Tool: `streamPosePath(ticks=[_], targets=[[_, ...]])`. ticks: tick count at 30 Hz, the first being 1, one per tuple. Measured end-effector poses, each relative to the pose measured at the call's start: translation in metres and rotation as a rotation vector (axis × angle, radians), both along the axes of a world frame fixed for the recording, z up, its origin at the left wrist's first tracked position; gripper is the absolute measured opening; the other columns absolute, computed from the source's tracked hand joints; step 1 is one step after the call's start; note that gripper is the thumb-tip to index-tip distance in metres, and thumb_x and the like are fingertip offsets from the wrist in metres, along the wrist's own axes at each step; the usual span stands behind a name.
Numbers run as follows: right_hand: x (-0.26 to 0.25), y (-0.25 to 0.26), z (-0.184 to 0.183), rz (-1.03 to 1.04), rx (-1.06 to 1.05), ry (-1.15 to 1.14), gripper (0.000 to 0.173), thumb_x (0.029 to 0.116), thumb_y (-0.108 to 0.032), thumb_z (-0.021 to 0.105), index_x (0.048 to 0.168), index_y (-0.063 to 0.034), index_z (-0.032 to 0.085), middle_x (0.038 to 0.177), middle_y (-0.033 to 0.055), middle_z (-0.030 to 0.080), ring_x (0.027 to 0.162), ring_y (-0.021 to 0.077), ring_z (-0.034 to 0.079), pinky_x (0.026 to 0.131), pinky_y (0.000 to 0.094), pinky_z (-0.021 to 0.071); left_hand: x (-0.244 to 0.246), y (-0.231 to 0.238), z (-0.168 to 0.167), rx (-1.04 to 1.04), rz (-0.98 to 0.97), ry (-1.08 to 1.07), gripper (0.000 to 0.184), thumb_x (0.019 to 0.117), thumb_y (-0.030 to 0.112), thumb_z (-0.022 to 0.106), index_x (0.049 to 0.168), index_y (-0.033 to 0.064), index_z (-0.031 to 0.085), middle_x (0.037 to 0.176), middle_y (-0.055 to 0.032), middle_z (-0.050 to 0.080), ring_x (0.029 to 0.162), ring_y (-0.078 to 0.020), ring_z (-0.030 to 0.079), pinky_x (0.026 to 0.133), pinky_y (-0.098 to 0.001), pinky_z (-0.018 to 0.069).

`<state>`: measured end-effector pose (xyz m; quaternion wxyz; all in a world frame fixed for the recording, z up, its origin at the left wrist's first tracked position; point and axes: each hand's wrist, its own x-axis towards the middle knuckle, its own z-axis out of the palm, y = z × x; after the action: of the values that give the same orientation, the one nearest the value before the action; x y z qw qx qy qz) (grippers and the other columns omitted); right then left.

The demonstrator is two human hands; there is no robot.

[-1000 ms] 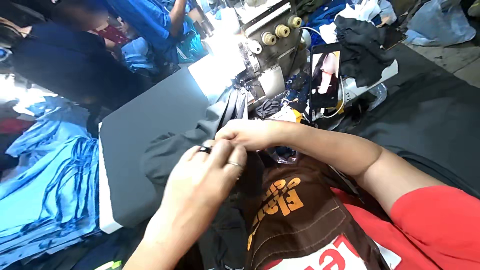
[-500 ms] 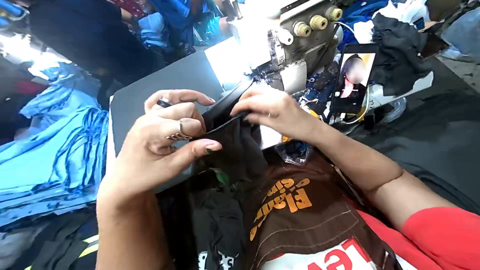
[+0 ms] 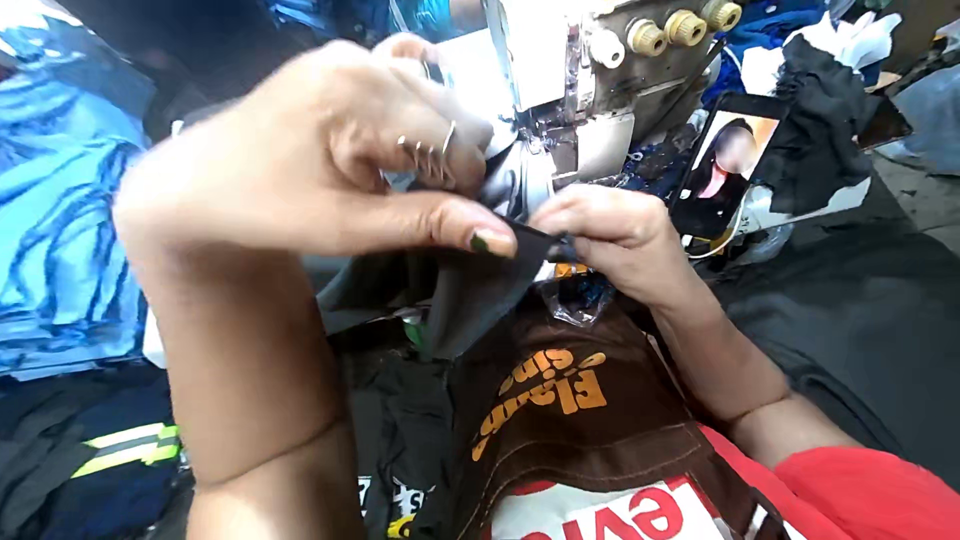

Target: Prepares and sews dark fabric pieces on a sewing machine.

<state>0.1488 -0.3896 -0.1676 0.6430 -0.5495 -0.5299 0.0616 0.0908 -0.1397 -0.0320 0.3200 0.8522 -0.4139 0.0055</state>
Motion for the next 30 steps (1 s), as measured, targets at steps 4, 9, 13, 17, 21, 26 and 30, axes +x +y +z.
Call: streamPosePath(ticks=[4, 9, 13, 17, 21, 26, 30], targets=[[-0.027, -0.039, -0.058, -0.002, -0.017, 0.237, 0.010, 0.0966, -0.007, 0.067, 0.100, -0.0039, 0.075, 0.108, 0.0035, 0.074, 0.106, 0.0099, 0.069, 0.094, 0.0288, 0.0583, 0.025, 0.022, -0.022, 0.077, 0.030, 0.089, 0.040, 0.0976, 0.050, 0.061, 0.070, 0.0219, 0.064, 0.072, 0.0099, 0.061, 0.086, -0.0025, 0.059, 0.100, -0.0356, 0.0373], [-0.041, -0.048, -0.083, -0.033, -0.023, 0.397, 0.010, 0.0980, -0.007, 0.067, 0.102, -0.0054, 0.076, 0.110, 0.0028, 0.074, 0.109, 0.0091, 0.068, 0.097, 0.0275, 0.0565, 0.041, 0.043, -0.056, -0.144, 0.126, 0.318, 0.014, 0.0894, 0.033, 0.073, 0.081, 0.0235, 0.067, 0.083, 0.0144, 0.064, 0.085, 0.0023, 0.062, 0.074, -0.0153, 0.0501], [-0.021, -0.027, -0.080, -0.082, 0.025, 0.267, 0.005, 0.0945, -0.003, 0.069, 0.096, -0.0006, 0.073, 0.106, 0.0059, 0.074, 0.108, 0.0102, 0.068, 0.097, 0.0276, 0.0566, 0.051, 0.052, -0.060, -0.303, 0.072, 0.314, 0.008, 0.0896, 0.028, 0.076, 0.091, 0.0273, 0.068, 0.088, 0.0185, 0.067, 0.087, 0.0023, 0.064, 0.076, -0.0170, 0.0522], [0.003, -0.010, -0.082, -0.150, 0.011, 0.241, 0.007, 0.0924, 0.000, 0.068, 0.096, 0.0010, 0.074, 0.102, 0.0025, 0.074, 0.102, 0.0027, 0.067, 0.094, 0.0223, 0.0553, 0.051, 0.053, -0.059, -0.315, 0.079, 0.227, 0.010, 0.0902, 0.029, 0.076, 0.091, 0.0247, 0.067, 0.089, 0.0173, 0.066, 0.092, 0.0012, 0.062, 0.083, -0.0199, 0.0497], [0.022, 0.007, -0.090, -0.123, 0.044, 0.231, 0.011, 0.0908, 0.007, 0.063, 0.097, 0.0066, 0.073, 0.104, 0.0106, 0.072, 0.103, 0.0089, 0.067, 0.095, 0.0244, 0.0547, 0.047, 0.042, -0.056, -0.264, 0.121, 0.211, 0.014, 0.0878, 0.028, 0.077, 0.084, 0.0226, 0.065, 0.088, 0.0136, 0.066, 0.094, -0.0018, 0.062, 0.085, -0.0214, 0.0500], [0.039, 0.017, -0.095, -0.131, 0.042, 0.224, 0.010, 0.0945, 0.006, 0.063, 0.100, 0.0070, 0.071, 0.106, 0.0119, 0.070, 0.104, 0.0115, 0.066, 0.094, 0.0255, 0.0553, 0.042, 0.023, -0.056, -0.139, 0.243, 0.148, 0.013, 0.0901, 0.028, 0.075, 0.083, 0.0199, 0.067, 0.087, 0.0112, 0.065, 0.090, 0.0009, 0.060, 0.082, -0.0199, 0.0481], [0.051, 0.025, -0.100, -0.144, 0.065, 0.226, 0.011, 0.0950, 0.004, 0.063, 0.101, 0.0077, 0.072, 0.105, 0.0121, 0.071, 0.105, 0.0112, 0.066, 0.096, 0.0259, 0.0543, 0.040, 0.003, -0.062, -0.013, 0.342, -0.011, 0.020, 0.0927, 0.027, 0.071, 0.079, 0.0136, 0.067, 0.080, 0.0060, 0.063, 0.084, -0.0001, 0.058, 0.080, -0.0241, 0.0443]])
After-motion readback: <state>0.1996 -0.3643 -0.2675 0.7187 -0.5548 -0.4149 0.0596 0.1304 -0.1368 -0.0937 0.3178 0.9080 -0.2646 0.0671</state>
